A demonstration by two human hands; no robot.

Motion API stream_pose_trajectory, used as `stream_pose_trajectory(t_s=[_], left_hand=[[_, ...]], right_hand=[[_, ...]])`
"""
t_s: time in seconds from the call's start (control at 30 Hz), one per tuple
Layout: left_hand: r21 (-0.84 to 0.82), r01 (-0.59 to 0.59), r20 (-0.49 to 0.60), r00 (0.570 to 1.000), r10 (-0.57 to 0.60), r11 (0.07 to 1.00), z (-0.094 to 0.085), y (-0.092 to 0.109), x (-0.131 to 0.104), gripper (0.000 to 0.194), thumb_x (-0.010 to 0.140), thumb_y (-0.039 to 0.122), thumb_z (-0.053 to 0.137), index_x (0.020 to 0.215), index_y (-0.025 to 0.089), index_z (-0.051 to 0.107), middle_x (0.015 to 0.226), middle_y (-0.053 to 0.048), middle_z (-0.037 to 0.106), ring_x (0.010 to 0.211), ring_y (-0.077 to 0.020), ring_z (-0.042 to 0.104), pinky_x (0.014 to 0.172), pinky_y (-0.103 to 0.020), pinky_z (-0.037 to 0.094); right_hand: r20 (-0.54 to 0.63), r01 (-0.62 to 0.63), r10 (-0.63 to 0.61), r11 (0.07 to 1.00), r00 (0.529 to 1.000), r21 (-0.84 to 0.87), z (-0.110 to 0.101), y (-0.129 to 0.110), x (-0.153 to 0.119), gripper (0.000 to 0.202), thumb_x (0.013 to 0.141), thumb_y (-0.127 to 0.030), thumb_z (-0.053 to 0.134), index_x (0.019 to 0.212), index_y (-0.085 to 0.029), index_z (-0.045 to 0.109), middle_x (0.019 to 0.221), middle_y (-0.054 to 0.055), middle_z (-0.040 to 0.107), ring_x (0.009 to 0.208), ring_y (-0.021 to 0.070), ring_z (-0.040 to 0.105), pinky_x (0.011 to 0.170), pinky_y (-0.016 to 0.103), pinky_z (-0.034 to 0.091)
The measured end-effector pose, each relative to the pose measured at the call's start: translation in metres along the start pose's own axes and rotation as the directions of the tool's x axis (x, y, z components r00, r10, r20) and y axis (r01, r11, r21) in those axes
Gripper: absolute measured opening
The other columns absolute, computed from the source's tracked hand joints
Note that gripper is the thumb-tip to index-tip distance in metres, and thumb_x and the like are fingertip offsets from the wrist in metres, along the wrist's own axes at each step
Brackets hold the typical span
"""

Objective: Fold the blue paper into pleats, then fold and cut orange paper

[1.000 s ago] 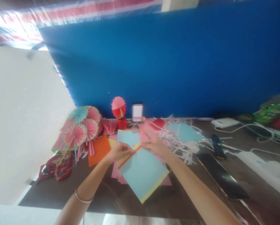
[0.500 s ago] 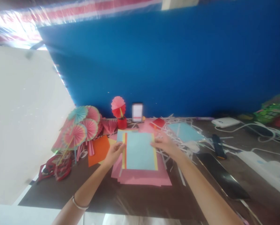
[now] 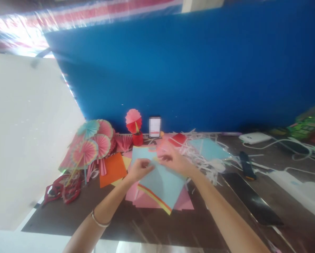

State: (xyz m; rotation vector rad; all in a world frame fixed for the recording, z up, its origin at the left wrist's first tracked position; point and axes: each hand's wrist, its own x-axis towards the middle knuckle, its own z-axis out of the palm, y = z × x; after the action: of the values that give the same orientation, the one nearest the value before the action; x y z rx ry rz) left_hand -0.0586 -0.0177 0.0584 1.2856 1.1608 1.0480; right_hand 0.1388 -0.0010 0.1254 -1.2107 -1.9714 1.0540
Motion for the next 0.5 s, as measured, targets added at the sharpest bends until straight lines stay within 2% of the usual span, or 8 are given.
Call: stream_pose_trajectory(t_s=[0.07,0.17,0.23,0.27,0.33,0.37,0.43,0.5], left_hand=[[-0.037,-0.004,-0.065,0.998,0.002,0.999,0.001,-0.008,0.001,0.033,0.061,0.042,0.071,0.074,0.012,0.063,0.068,-0.004,0.064,0.057,-0.0125,0.058,0.051,-0.021,0.042],[-0.129,0.013,-0.155,0.987,-0.033,0.992,-0.004,-0.017,-0.005,0.038,0.062,0.041,0.069,0.088,0.013,0.061,0.076,-0.004,0.064,0.057,-0.0114,0.058,0.049,-0.020,0.042],[-0.178,0.010,-0.109,0.994,-0.030,0.984,-0.010,-0.018,-0.011,0.045,0.062,0.035,0.071,0.100,0.016,0.058,0.080,-0.003,0.064,0.059,-0.0106,0.058,0.050,-0.019,0.042],[-0.182,0.013,-0.047,0.999,-0.021,0.983,-0.014,-0.017,-0.014,0.051,0.061,0.032,0.072,0.107,0.018,0.056,0.081,-0.003,0.064,0.059,-0.0102,0.058,0.050,-0.019,0.042],[-0.161,-0.001,0.095,0.995,0.017,0.987,-0.020,-0.011,-0.015,0.062,0.061,0.027,0.073,0.118,0.022,0.051,0.086,-0.004,0.064,0.064,-0.0105,0.059,0.055,-0.020,0.044],[-0.157,-0.010,0.138,0.990,0.032,0.988,-0.022,-0.007,-0.013,0.060,0.063,0.028,0.071,0.119,0.022,0.051,0.091,-0.006,0.065,0.068,-0.0117,0.060,0.060,-0.022,0.046],[-0.124,-0.049,0.136,0.989,0.066,0.991,-0.022,0.003,-0.007,0.051,0.066,0.030,0.070,0.113,0.019,0.056,0.101,-0.010,0.064,0.080,-0.0159,0.062,0.071,-0.027,0.048],[-0.028,-0.097,0.111,0.989,0.100,0.995,-0.016,0.011,0.001,0.047,0.066,0.032,0.071,0.108,0.015,0.059,0.100,-0.012,0.064,0.083,-0.0192,0.063,0.073,-0.030,0.048]], right_hand=[[-0.094,0.003,-0.007,0.999,0.996,-0.034,-0.002,0.007,0.001,0.087,0.072,-0.033,0.063,0.142,-0.025,0.013,0.096,0.006,0.068,0.088,0.0212,0.064,0.080,0.039,0.050],[-0.183,-0.067,0.062,0.998,0.981,-0.023,-0.008,0.025,0.003,0.092,0.070,-0.032,0.065,0.143,-0.022,0.010,0.096,0.007,0.067,0.090,0.0217,0.063,0.082,0.039,0.049],[-0.205,-0.094,0.098,0.995,0.974,0.026,-0.013,0.033,0.003,0.093,0.069,-0.029,0.065,0.142,-0.020,0.009,0.093,0.006,0.067,0.086,0.0205,0.063,0.079,0.037,0.050],[-0.199,-0.088,0.095,0.995,0.975,0.044,-0.014,0.034,0.003,0.092,0.069,-0.028,0.065,0.142,-0.020,0.009,0.091,0.005,0.067,0.084,0.0197,0.064,0.079,0.037,0.050],[-0.139,-0.056,0.062,0.997,0.988,0.045,-0.016,0.029,0.004,0.089,0.070,-0.028,0.064,0.142,-0.021,0.011,0.085,0.003,0.067,0.081,0.0189,0.063,0.079,0.036,0.049],[-0.095,-0.035,0.037,0.999,0.995,0.025,-0.017,0.024,0.004,0.088,0.070,-0.027,0.064,0.142,-0.022,0.014,0.083,0.002,0.067,0.080,0.0188,0.063,0.080,0.036,0.048],[0.010,-0.014,0.015,0.999,1.000,-0.037,-0.016,0.010,0.005,0.082,0.070,-0.024,0.062,0.141,-0.022,0.020,0.077,0.000,0.066,0.076,0.0186,0.062,0.080,0.036,0.047],[0.105,0.015,-0.004,0.995,0.994,-0.104,-0.013,-0.003,0.008,0.076,0.071,-0.020,0.058,0.140,-0.024,0.025,0.075,0.000,0.064,0.073,0.0180,0.060,0.079,0.036,0.046]])
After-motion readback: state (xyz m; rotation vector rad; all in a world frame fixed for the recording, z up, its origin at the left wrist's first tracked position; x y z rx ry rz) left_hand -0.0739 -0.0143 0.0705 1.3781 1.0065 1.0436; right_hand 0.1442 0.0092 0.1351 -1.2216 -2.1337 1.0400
